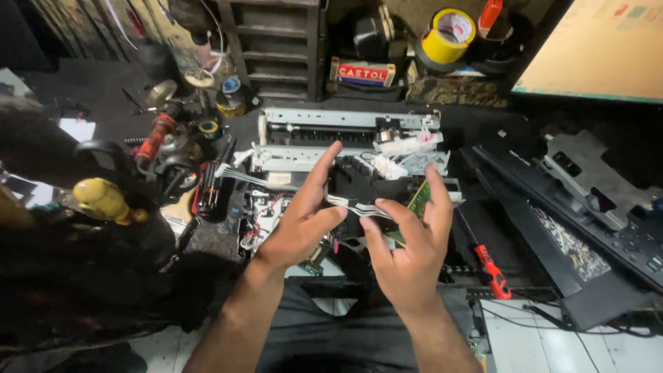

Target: Disassembling and reassembling internal components of a printer, including the print head and ribbon cables

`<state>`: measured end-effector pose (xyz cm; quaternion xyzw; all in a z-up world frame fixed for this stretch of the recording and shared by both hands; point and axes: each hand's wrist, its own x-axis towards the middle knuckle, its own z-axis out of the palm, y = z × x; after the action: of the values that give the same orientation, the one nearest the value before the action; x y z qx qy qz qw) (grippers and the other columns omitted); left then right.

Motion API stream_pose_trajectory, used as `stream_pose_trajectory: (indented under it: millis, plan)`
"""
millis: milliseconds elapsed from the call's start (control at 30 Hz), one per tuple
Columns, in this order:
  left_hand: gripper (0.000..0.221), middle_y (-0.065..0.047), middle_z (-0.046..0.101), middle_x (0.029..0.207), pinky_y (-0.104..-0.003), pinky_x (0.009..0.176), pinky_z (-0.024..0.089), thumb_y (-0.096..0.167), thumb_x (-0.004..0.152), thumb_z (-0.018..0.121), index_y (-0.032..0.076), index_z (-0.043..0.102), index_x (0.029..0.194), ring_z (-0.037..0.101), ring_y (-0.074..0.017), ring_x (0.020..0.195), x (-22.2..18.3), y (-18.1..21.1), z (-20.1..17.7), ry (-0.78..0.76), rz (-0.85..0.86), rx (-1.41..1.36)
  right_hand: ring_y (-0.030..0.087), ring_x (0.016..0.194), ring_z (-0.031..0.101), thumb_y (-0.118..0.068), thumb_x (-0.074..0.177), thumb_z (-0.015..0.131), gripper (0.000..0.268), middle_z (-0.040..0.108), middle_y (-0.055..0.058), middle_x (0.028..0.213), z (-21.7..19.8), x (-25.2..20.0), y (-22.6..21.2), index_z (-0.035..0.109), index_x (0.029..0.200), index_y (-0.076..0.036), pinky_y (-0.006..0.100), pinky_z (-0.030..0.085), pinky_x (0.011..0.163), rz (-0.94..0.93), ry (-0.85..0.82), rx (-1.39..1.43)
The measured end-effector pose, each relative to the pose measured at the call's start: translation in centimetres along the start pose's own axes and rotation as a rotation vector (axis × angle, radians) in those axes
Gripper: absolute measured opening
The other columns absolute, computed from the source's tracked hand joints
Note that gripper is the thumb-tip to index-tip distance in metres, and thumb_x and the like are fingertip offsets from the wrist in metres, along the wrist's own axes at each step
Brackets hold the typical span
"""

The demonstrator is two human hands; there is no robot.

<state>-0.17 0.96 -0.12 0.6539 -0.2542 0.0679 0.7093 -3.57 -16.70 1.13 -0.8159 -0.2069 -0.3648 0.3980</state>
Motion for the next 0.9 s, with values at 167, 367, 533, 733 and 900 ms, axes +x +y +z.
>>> stream_pose_trajectory:
  millis: [167,367,533,733,900]
  plan:
    - [0.079,-0.017,0.02,0.17,-0.041,0.13,0.014,0.01,0.089,0.052,0.001,0.02,0.161,0.015,-0.0259,0.16,0.2,0.4,0.4,0.034,0.008,0.064,0.04,0.148,0.047,-0.013,0.091,0.08,0.019,0.039,0.027,0.158,0.4,-0.1,-0.2,0.073,0.108,-0.01,0.045,0.042,0.114,0.008,0.035,-0.02]
    - [0.081,-0.017,0.036,0.158,-0.039,0.118,0.03,0.024,0.09,0.065,0.004,0.025,0.158,0.036,-0.0243,0.144,0.4,1.7,1.1,0.086,-0.05,0.037,0.041,0.144,0.049,-0.003,0.092,0.074,0.009,0.046,0.027,0.15,0.5,0.3,-0.6,0.072,0.1,-0.006,0.048,0.045,0.116,0.003,0.023,0.002]
    - [0.074,-0.013,0.054,0.142,-0.035,0.109,0.043,0.031,0.089,0.072,0.007,0.038,0.151,0.054,-0.02,0.128,0.5,1.3,1.1,0.165,-0.039,0.095,0.035,0.127,0.061,0.001,0.094,0.068,0.005,0.047,0.026,0.148,0.6,0.2,-0.1,0.068,0.098,0.0,0.035,0.06,0.088,0.005,-0.021,-0.006]
    - [0.07,-0.012,0.057,0.139,-0.033,0.111,0.041,0.019,0.083,0.07,0.007,0.045,0.147,0.054,-0.0198,0.128,0.2,1.1,0.6,0.247,0.017,0.169,0.035,0.123,0.064,-0.01,0.095,0.067,0.006,0.053,0.024,0.144,0.8,0.4,0.3,0.07,0.097,-0.005,0.042,0.051,0.1,-0.058,-0.023,-0.117]
    - [0.073,-0.009,0.066,0.125,-0.028,0.101,0.048,0.011,0.064,0.069,0.009,0.054,0.136,0.063,-0.0171,0.114,0.5,2.0,0.9,0.316,-0.07,0.236,0.037,0.131,0.056,-0.012,0.096,0.065,0.009,0.05,0.023,0.143,0.5,0.2,0.4,0.068,0.096,-0.004,0.045,0.048,0.106,-0.011,-0.062,-0.055]
